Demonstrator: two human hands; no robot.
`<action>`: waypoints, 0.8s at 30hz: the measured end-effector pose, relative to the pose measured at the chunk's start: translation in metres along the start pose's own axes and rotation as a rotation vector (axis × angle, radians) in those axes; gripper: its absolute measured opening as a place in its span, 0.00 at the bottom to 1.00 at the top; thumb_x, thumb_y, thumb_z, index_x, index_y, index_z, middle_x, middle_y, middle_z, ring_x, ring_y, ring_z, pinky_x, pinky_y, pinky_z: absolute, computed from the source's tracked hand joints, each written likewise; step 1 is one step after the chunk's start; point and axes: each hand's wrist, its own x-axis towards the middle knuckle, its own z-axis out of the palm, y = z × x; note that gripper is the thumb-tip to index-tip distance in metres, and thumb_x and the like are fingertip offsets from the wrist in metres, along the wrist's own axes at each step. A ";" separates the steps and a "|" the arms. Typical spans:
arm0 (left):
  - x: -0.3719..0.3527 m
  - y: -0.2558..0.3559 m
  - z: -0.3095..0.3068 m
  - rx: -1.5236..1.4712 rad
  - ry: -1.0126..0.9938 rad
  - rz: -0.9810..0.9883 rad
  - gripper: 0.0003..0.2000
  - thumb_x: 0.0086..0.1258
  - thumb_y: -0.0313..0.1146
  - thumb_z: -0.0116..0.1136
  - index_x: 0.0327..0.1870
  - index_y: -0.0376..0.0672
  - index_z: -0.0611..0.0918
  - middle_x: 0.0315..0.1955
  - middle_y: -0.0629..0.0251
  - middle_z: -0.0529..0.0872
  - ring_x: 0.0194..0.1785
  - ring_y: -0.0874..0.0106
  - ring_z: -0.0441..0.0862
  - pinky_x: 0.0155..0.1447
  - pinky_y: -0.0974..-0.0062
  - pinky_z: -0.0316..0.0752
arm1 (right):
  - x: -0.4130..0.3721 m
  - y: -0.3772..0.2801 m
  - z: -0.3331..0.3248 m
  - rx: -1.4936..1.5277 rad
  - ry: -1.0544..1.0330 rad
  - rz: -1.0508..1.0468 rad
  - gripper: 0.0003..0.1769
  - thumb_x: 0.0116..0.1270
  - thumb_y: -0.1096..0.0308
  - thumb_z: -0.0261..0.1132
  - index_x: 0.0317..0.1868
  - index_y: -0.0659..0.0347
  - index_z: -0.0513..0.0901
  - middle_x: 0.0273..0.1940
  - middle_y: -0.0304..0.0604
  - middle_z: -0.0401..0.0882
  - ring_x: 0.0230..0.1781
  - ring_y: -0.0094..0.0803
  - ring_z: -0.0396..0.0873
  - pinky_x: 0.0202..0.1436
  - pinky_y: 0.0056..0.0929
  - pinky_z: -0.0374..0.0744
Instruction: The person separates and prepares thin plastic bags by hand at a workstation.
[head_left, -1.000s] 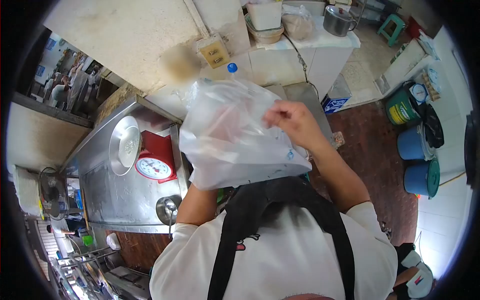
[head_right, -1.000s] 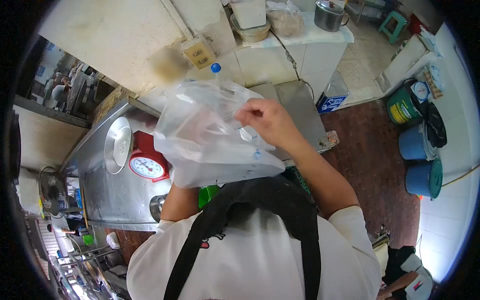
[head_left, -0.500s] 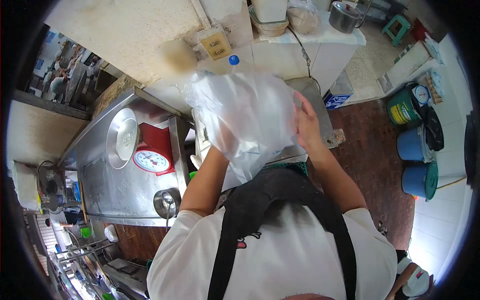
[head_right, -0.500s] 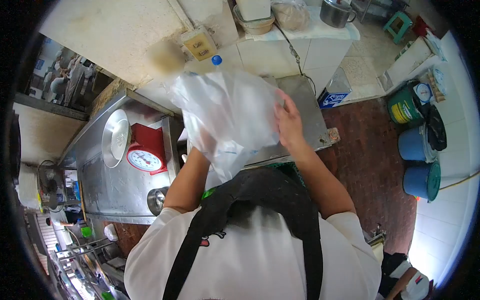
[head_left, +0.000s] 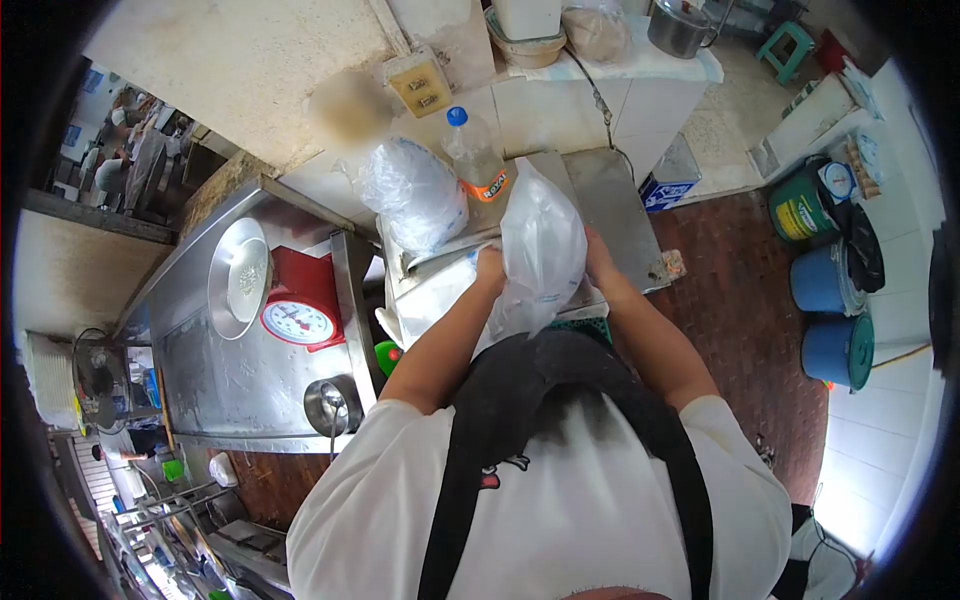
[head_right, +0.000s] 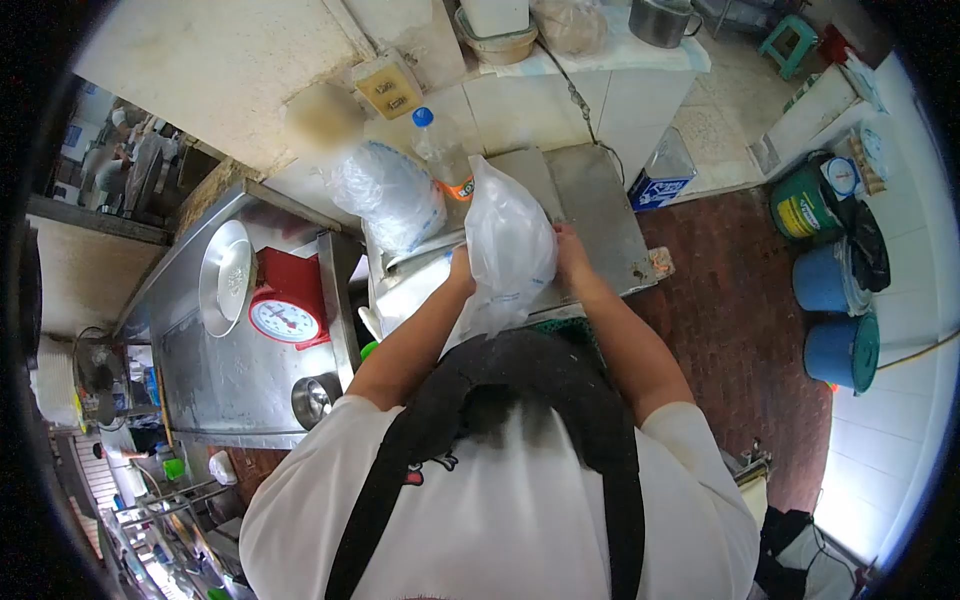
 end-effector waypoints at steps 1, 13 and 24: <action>-0.011 0.012 -0.002 -0.025 -0.014 -0.030 0.14 0.69 0.39 0.60 0.44 0.35 0.81 0.27 0.63 0.82 0.28 0.72 0.77 0.33 0.69 0.74 | -0.013 -0.032 -0.001 -0.180 0.030 -0.034 0.17 0.68 0.74 0.62 0.57 0.63 0.76 0.45 0.47 0.83 0.43 0.35 0.80 0.48 0.34 0.79; -0.217 0.209 -0.008 -0.128 -0.170 0.687 0.34 0.79 0.61 0.37 0.66 0.36 0.73 0.56 0.59 0.79 0.61 0.68 0.73 0.65 0.66 0.70 | -0.174 -0.277 0.089 -0.521 -0.121 -1.101 0.18 0.62 0.71 0.68 0.52 0.63 0.79 0.46 0.48 0.80 0.43 0.42 0.80 0.52 0.37 0.79; -0.250 0.225 -0.027 -0.001 -0.108 0.720 0.08 0.72 0.27 0.62 0.48 0.37 0.83 0.45 0.69 0.83 0.50 0.78 0.77 0.58 0.77 0.70 | -0.168 -0.285 0.113 -0.676 -0.330 -0.888 0.09 0.61 0.71 0.72 0.36 0.62 0.78 0.45 0.47 0.80 0.46 0.44 0.80 0.48 0.33 0.77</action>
